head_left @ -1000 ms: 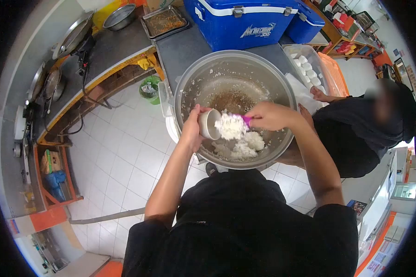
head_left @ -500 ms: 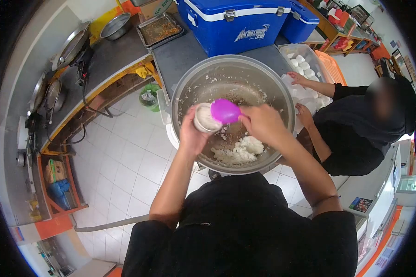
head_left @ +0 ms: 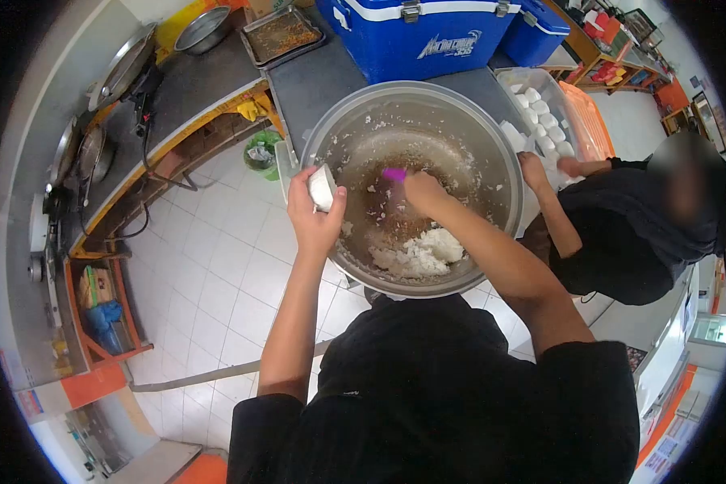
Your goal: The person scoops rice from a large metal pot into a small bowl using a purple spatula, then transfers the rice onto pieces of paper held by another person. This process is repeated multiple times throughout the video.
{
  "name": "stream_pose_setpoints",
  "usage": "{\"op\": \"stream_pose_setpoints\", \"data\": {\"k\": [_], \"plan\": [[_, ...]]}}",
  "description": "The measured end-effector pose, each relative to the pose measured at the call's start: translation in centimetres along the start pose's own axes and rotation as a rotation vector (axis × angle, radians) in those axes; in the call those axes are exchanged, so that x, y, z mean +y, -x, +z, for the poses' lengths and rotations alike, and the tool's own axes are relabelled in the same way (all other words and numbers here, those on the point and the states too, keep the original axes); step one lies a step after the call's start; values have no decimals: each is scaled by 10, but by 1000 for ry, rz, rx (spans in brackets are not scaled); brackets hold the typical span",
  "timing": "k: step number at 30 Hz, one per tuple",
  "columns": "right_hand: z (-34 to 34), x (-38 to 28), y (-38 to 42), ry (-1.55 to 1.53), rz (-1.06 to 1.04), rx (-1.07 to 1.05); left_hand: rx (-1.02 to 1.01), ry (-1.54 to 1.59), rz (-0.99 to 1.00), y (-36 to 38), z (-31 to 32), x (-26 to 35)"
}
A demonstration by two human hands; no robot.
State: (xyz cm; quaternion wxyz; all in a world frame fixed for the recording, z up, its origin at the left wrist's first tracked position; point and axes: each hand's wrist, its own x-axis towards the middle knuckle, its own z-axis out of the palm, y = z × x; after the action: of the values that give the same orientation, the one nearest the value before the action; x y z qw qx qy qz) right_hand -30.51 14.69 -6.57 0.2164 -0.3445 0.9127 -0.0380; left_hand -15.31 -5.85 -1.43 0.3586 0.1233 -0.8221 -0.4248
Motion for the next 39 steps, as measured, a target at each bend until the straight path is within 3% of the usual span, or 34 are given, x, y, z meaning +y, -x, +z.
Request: {"op": "stream_pose_setpoints", "data": {"k": [3, 4, 7, 8, 11, 12, 15, 17, 19, 22, 23, 24, 26, 29, 31, 33, 36, 39], "plan": [[54, -8, 5, -92, -265, -114, 2, -13, 65, -14, 0, 0], [15, -29, 23, 48, -433, -380, 0, -9, 69, -15, 1, 1], [-14, -31, -3, -18, -274, -226, 88, 63, 119, -18, -2, -10], [-6, -26, -27, -91, -57, 72, 104, 137, 80, -13, -5, -8], [6, -55, -14, -130, -66, 21, 223, 465, -31, 9, 0, 0], [1, -70, -5, 14, -337, -308, 190, 388, -26, 14, -3, 0], [-25, -45, -31, 54, -410, -349, 283, 447, -71, 19, 0, -17], [-21, -10, -83, -211, 49, 126, 299, 505, -116, 20, 3, -27], [-3, 0, -119, -251, 86, 312, 288, 523, -151, 22, -1, -29], [41, -29, -110, -349, -338, -27, 248, 531, -157, 23, 0, -28], [58, -41, -89, -231, -402, -4, 238, 536, -149, 22, 1, -26], [26, -52, -50, -5, -520, -256, 227, 540, -141, 22, 1, -24], [32, -33, -16, -119, -747, -396, 286, 547, -164, 23, 3, -17], [-27, -33, 50, -418, -92, -710, 371, 592, -224, 24, 4, -7], [-79, -55, 87, -450, -239, -692, 449, 628, -265, 26, 3, -6], [-81, -91, 102, -465, -342, -567, 502, 670, -294, 26, 2, -6], [-28, -130, 48, -480, -178, -431, 517, 713, -320, 25, 2, 4], [-9, -112, 31, -977, 57, -318, 507, 639, -288, 28, 0, -14]]}}
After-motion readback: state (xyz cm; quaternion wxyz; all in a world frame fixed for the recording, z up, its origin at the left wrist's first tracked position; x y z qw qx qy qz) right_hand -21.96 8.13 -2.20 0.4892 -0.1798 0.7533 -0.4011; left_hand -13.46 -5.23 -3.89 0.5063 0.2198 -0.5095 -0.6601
